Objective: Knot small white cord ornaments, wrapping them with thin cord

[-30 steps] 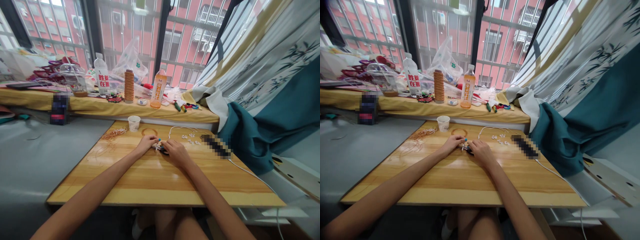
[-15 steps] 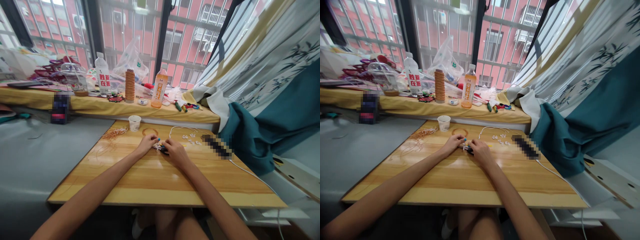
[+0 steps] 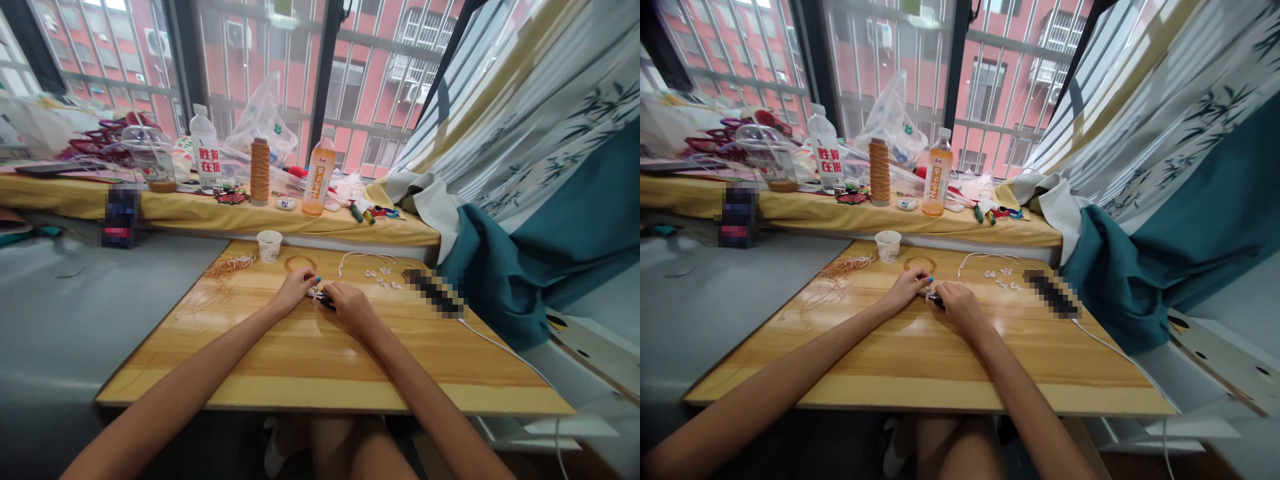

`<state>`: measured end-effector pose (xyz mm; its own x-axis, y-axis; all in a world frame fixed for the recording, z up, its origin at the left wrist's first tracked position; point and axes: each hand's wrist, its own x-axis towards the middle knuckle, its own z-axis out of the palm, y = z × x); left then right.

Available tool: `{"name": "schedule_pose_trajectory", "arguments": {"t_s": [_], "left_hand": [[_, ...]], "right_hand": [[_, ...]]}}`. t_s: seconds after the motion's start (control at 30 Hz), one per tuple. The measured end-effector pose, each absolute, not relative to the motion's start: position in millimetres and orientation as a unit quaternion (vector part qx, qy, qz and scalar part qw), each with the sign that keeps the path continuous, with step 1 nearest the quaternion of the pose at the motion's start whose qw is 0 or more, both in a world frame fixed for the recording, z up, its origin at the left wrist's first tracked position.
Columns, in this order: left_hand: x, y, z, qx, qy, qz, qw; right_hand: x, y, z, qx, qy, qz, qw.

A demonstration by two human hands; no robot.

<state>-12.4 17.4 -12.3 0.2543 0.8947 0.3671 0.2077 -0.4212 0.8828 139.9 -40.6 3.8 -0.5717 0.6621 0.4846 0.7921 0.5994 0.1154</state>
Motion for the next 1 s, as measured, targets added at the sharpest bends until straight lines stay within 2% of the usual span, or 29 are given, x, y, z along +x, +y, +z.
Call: {"name": "schedule_pose_trajectory", "arguments": {"t_s": [0.37,0.67,1.0], "left_hand": [[-13,11,-9,0.752,0.362,0.47,0.289],[-12,10,-9,0.791,0.353,0.431,0.253],[-9,10,-12,0.8,0.359,0.452,0.165]], "right_hand": [[146,-32,2,-0.44,-0.868,-0.002,0.229],[143,-41,3,-0.496,-0.831,-0.153,0.199],[130,-44,7,-0.522,-0.811,-0.193,0.182]]}}
